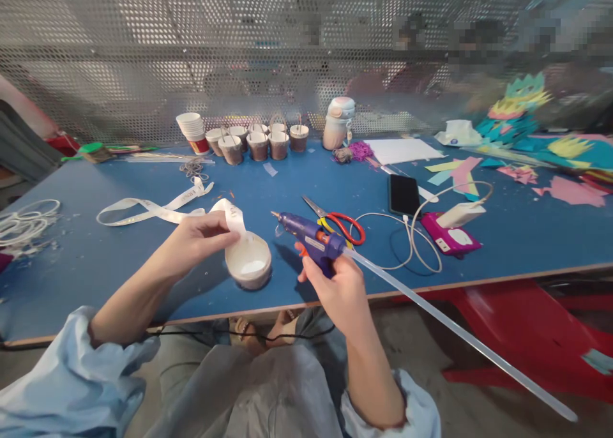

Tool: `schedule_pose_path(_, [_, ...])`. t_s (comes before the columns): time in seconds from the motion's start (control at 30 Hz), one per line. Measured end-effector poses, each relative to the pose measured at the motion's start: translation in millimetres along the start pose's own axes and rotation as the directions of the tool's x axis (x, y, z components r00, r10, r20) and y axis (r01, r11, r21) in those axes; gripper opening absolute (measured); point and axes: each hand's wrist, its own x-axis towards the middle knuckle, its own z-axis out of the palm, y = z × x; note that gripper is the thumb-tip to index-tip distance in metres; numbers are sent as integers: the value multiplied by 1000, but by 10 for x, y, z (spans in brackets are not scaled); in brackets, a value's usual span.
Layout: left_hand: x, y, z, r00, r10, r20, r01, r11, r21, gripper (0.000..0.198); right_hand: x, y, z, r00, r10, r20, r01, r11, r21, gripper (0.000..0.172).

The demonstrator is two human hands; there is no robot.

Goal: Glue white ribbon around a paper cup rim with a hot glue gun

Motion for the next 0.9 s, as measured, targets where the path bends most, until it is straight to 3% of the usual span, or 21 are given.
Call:
schedule_pose_path(0.23, [41, -25, 132, 985, -127, -115, 117, 989, -90, 17, -196, -79, -102, 994, -108, 25, 109, 994, -31, 12])
schedule_pose_path(0.43, [41, -25, 141, 984, -115, -133, 109, 993, -55, 19, -158, -196, -24, 960, -197, 197, 245, 934, -260, 12])
schedule_pose_path(0.7, [28, -49, 155, 983, -129, -134, 120, 990, -77, 19, -59, -345, 87, 845, -323, 427, 495, 776, -391, 15])
schedule_pose_path(0.9, [6, -80, 168, 983, -109, -148, 101, 993, -59, 18, -89, -275, 145, 849, -290, 442, 477, 781, -404, 19])
